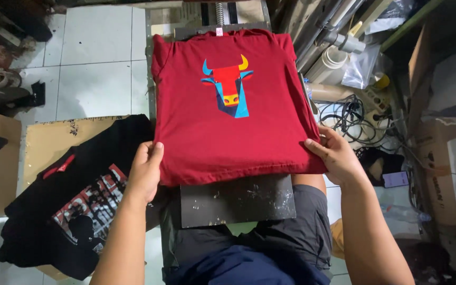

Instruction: The person places a red t-shirt with a bull graphic onto a heat press machine, smooths it out, and operates the press. They then remove the shirt and place a black t-shirt with a graphic onto the press, smoothing it out as well.

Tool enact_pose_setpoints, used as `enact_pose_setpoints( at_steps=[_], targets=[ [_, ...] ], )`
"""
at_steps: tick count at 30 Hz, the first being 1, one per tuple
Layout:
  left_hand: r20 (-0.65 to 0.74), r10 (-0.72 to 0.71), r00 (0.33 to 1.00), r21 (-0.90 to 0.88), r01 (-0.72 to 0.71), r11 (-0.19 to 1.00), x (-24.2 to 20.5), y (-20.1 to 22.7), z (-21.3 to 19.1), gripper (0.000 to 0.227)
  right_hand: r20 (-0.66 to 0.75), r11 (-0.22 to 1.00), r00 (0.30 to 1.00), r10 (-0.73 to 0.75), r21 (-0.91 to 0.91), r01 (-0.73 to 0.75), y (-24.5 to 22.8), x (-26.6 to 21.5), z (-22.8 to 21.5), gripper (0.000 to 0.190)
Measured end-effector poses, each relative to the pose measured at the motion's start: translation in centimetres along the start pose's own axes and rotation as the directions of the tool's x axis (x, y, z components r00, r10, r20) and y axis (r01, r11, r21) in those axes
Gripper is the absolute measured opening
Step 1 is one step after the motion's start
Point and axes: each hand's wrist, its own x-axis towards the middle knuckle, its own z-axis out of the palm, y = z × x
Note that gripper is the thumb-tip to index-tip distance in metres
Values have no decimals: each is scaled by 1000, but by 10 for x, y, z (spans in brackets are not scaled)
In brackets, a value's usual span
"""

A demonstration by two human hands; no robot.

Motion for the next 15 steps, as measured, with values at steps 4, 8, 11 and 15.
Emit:
enact_pose_setpoints(
  at_steps=[4,8,11,15],
  targets=[
    [4,2,1000,169,-3,986,-9,-6,-3,35,1,985,1000,-21,-171,21,19,3,-11,50],
    [48,-20,999,337,2,941,-31,4,0,55,4,949,999,-47,-313,46,28,2,-14,48],
    [4,35,999,456,-33,890,-34,7,-2,43,-15,912,999,-42,-409,32,36,8,-19,47],
    [44,161,986,595,-156,789,-39,11,-4,18,-91,839,996,17,-540,-64,33,4,-22,45]
  ],
)
